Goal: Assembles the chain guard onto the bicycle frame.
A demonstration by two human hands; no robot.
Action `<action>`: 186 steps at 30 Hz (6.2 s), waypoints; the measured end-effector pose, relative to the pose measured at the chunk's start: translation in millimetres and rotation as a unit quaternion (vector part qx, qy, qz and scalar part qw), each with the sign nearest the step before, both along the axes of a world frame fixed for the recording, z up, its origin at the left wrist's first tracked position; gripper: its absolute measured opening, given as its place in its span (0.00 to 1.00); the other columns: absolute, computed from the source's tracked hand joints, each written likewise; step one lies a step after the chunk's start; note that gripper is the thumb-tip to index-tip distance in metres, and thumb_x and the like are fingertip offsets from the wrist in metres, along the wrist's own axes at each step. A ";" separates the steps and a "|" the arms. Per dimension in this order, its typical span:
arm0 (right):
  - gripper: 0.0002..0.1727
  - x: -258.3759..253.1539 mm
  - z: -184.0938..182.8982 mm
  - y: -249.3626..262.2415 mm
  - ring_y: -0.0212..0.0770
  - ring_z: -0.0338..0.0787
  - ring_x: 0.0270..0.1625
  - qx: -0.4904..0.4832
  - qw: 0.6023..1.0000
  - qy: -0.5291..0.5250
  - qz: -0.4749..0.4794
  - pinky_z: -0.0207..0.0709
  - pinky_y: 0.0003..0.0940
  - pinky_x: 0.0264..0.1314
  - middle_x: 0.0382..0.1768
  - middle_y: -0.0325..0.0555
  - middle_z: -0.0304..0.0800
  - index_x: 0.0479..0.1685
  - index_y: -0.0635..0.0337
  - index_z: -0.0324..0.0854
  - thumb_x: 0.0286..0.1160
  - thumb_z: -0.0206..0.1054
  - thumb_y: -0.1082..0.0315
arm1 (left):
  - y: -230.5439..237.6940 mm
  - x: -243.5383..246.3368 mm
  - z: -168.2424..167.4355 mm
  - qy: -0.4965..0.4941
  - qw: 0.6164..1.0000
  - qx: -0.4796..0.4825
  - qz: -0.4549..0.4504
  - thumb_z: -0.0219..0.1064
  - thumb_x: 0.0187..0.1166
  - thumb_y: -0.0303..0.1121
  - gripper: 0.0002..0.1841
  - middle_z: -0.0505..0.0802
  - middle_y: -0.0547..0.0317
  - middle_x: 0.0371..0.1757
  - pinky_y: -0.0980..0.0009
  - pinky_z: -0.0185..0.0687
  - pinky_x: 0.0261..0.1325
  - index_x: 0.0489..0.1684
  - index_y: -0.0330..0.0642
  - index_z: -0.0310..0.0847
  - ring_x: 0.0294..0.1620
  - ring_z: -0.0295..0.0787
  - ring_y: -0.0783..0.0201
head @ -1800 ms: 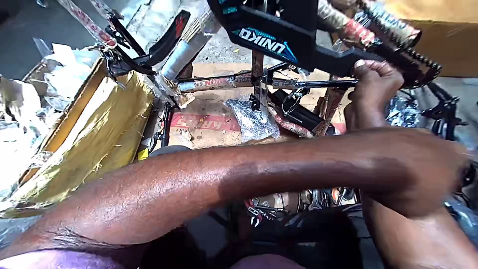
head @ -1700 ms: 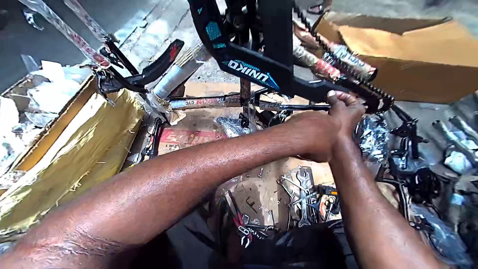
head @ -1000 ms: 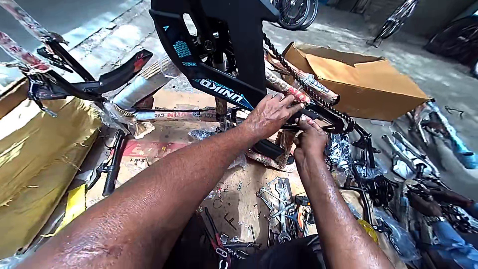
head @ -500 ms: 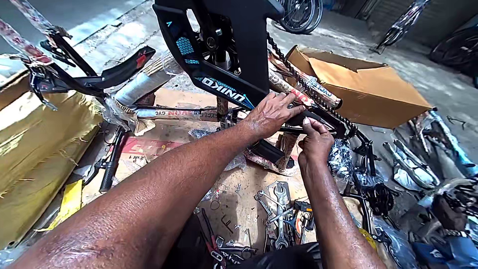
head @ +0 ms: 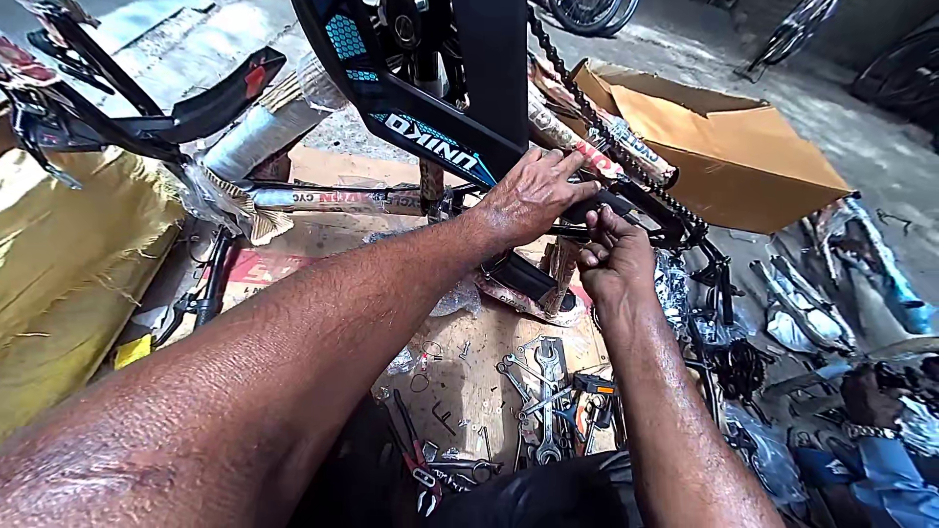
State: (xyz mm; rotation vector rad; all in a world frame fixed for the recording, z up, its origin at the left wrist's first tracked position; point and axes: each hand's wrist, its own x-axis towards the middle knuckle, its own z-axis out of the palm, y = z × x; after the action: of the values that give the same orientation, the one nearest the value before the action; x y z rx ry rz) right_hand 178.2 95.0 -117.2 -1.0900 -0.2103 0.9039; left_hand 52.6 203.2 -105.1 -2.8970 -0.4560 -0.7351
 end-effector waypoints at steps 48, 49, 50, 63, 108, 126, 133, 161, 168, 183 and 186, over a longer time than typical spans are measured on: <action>0.06 2.8 -44.7 -10.5 0.28 0.87 0.35 0.008 0.928 -0.356 -0.114 0.77 0.25 0.34 0.35 0.38 0.92 0.44 0.59 0.89 0.76 0.75 0.67 | 0.6 1.1 -5.2 -0.016 1.000 -0.014 0.004 0.64 0.79 0.27 0.25 0.86 0.41 0.67 0.47 0.73 0.68 0.75 0.57 0.83 0.63 0.83 0.40; 0.06 3.2 -46.4 -11.5 0.28 0.88 0.37 0.019 0.933 -0.343 -0.107 0.79 0.25 0.37 0.36 0.38 0.93 0.44 0.59 0.89 0.76 0.75 0.67 | 0.5 0.8 -6.2 -0.018 1.000 -0.011 0.002 0.65 0.78 0.26 0.24 0.86 0.41 0.66 0.47 0.73 0.67 0.74 0.57 0.83 0.62 0.83 0.40; 0.06 4.4 -46.2 -10.8 0.28 0.88 0.37 0.025 0.934 -0.340 -0.105 0.79 0.25 0.37 0.36 0.38 0.93 0.44 0.59 0.89 0.75 0.75 0.68 | 0.7 1.2 -6.4 -0.021 1.000 -0.007 0.003 0.65 0.79 0.27 0.24 0.86 0.41 0.67 0.47 0.74 0.66 0.74 0.57 0.84 0.62 0.84 0.41; 0.06 1.2 -35.2 -10.4 0.28 0.74 0.20 -0.017 0.939 -0.333 -0.085 0.63 0.25 0.20 0.32 0.39 0.90 0.44 0.59 0.90 0.75 0.76 0.67 | 2.1 0.3 -7.2 -0.032 0.999 -0.007 0.009 0.61 0.80 0.24 0.24 0.89 0.46 0.55 0.50 0.78 0.58 0.72 0.59 0.85 0.56 0.86 0.45; 0.09 -13.9 26.0 10.9 0.22 0.59 0.08 -0.090 0.996 0.007 0.005 0.49 0.16 0.07 0.21 0.36 0.79 0.34 0.54 0.74 0.86 0.54 0.68 | -2.2 -3.0 -9.1 -0.052 0.999 -0.011 0.005 0.62 0.78 0.20 0.24 0.90 0.47 0.58 0.51 0.78 0.64 0.70 0.56 0.87 0.60 0.85 0.46; 0.13 -4.0 33.0 13.7 0.23 0.59 0.09 -0.064 0.988 0.130 0.045 0.53 0.15 0.08 0.18 0.34 0.69 0.34 0.52 0.70 0.89 0.49 0.62 | -1.4 -0.2 -12.1 -0.057 0.998 -0.007 0.007 0.63 0.78 0.20 0.24 0.90 0.48 0.55 0.52 0.79 0.60 0.69 0.57 0.87 0.54 0.86 0.47; 0.06 -1.8 19.2 10.1 0.22 0.60 0.09 -0.051 0.995 0.088 0.020 0.54 0.14 0.08 0.22 0.34 0.76 0.39 0.53 0.74 0.87 0.57 0.66 | -0.8 -1.5 -11.8 -0.063 0.998 -0.003 0.007 0.61 0.79 0.21 0.25 0.90 0.50 0.54 0.53 0.78 0.61 0.71 0.58 0.87 0.54 0.85 0.48; 0.16 -9.6 24.8 14.4 0.23 0.59 0.08 -0.040 0.992 0.116 0.031 0.51 0.15 0.08 0.17 0.33 0.70 0.31 0.51 0.70 0.90 0.45 0.60 | -2.0 -1.3 -11.5 -0.057 0.998 -0.005 0.010 0.61 0.80 0.21 0.24 0.90 0.48 0.52 0.52 0.79 0.58 0.69 0.57 0.87 0.52 0.86 0.47; 0.07 -13.3 20.3 10.3 0.23 0.58 0.09 -0.084 0.996 0.010 0.005 0.51 0.16 0.08 0.19 0.33 0.74 0.36 0.52 0.74 0.84 0.59 0.65 | -2.8 -1.7 -11.9 -0.055 0.998 -0.007 0.010 0.61 0.79 0.21 0.25 0.90 0.48 0.53 0.52 0.78 0.59 0.71 0.58 0.86 0.53 0.86 0.46; 0.14 -5.9 16.7 4.6 0.24 0.62 0.10 -0.085 0.996 0.011 0.039 0.52 0.17 0.10 0.19 0.33 0.78 0.35 0.51 0.76 0.89 0.51 0.59 | -3.8 0.3 -11.1 -0.029 0.999 -0.005 0.021 0.61 0.79 0.23 0.25 0.89 0.44 0.55 0.49 0.77 0.61 0.72 0.58 0.86 0.54 0.86 0.43; 0.09 -11.1 17.1 7.6 0.23 0.61 0.10 -0.083 0.996 -0.024 0.029 0.51 0.17 0.10 0.20 0.32 0.76 0.35 0.50 0.76 0.86 0.57 0.62 | -3.2 -0.3 -9.4 -0.020 0.999 -0.005 0.025 0.60 0.81 0.23 0.24 0.89 0.44 0.57 0.48 0.76 0.62 0.73 0.57 0.85 0.55 0.85 0.43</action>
State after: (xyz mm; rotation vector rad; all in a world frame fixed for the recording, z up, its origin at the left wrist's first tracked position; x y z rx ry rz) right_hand 167.0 102.6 -100.2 -1.2670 -0.2104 0.9598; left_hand 52.3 200.0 -114.5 -2.8741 -0.5369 -0.7857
